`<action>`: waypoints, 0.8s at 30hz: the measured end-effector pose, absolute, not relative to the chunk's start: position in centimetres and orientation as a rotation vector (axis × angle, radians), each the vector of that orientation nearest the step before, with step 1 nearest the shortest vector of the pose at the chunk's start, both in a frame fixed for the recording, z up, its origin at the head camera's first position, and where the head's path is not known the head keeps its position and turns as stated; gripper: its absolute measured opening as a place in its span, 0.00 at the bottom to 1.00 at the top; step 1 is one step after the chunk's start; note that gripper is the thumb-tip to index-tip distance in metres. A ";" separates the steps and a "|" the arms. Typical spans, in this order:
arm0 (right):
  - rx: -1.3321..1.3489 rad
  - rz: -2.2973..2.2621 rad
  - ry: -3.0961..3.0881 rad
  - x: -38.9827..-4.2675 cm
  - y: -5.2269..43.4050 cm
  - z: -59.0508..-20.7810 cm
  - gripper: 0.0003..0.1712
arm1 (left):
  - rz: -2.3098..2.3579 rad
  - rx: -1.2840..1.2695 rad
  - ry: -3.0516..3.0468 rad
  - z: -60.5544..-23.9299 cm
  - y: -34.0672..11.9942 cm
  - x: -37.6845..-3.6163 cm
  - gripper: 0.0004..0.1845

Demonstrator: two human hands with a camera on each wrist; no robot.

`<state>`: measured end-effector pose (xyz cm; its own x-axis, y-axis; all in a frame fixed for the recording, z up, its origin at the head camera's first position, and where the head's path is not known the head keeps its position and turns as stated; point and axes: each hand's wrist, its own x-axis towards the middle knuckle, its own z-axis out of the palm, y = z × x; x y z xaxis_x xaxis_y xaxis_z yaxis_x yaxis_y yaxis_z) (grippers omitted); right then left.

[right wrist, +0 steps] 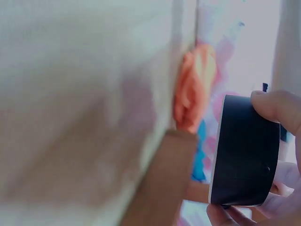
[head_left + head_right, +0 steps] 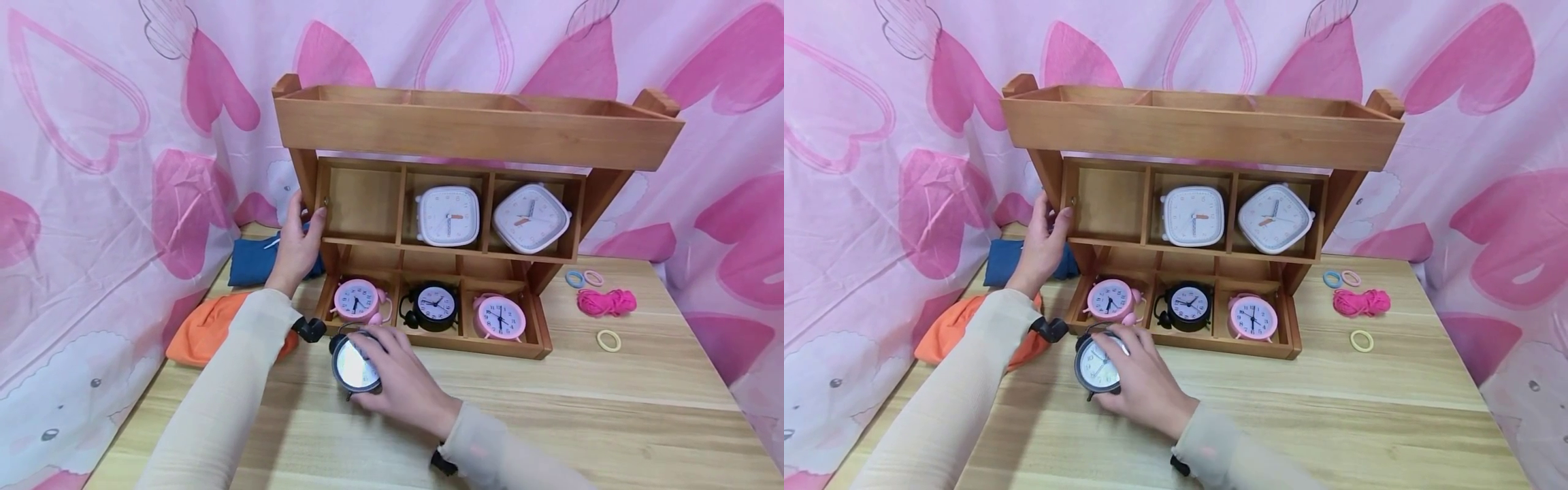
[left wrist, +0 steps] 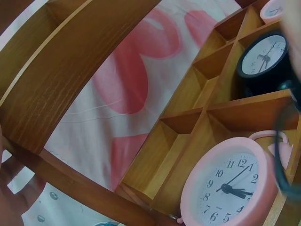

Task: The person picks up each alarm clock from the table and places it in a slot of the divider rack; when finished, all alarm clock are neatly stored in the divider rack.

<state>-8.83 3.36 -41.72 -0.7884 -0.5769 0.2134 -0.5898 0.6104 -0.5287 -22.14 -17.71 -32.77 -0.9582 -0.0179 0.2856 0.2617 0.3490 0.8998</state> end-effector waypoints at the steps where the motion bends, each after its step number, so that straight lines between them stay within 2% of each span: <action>1: 1.003 0.936 -2.779 -9.0 3.8 -41.3 0.52 | -1.647 -0.216 -2.372 -32.8 -17.7 -22.1 0.31; 14: 0.923 0.900 -2.634 -11.0 6.4 -36.6 0.47 | -1.708 -0.200 -2.368 -33.1 -18.1 -22.4 0.31; 24: 1.028 0.847 -2.456 -14.9 5.3 -31.0 0.46 | -1.727 -0.249 -2.313 -35.5 -19.1 -24.4 0.31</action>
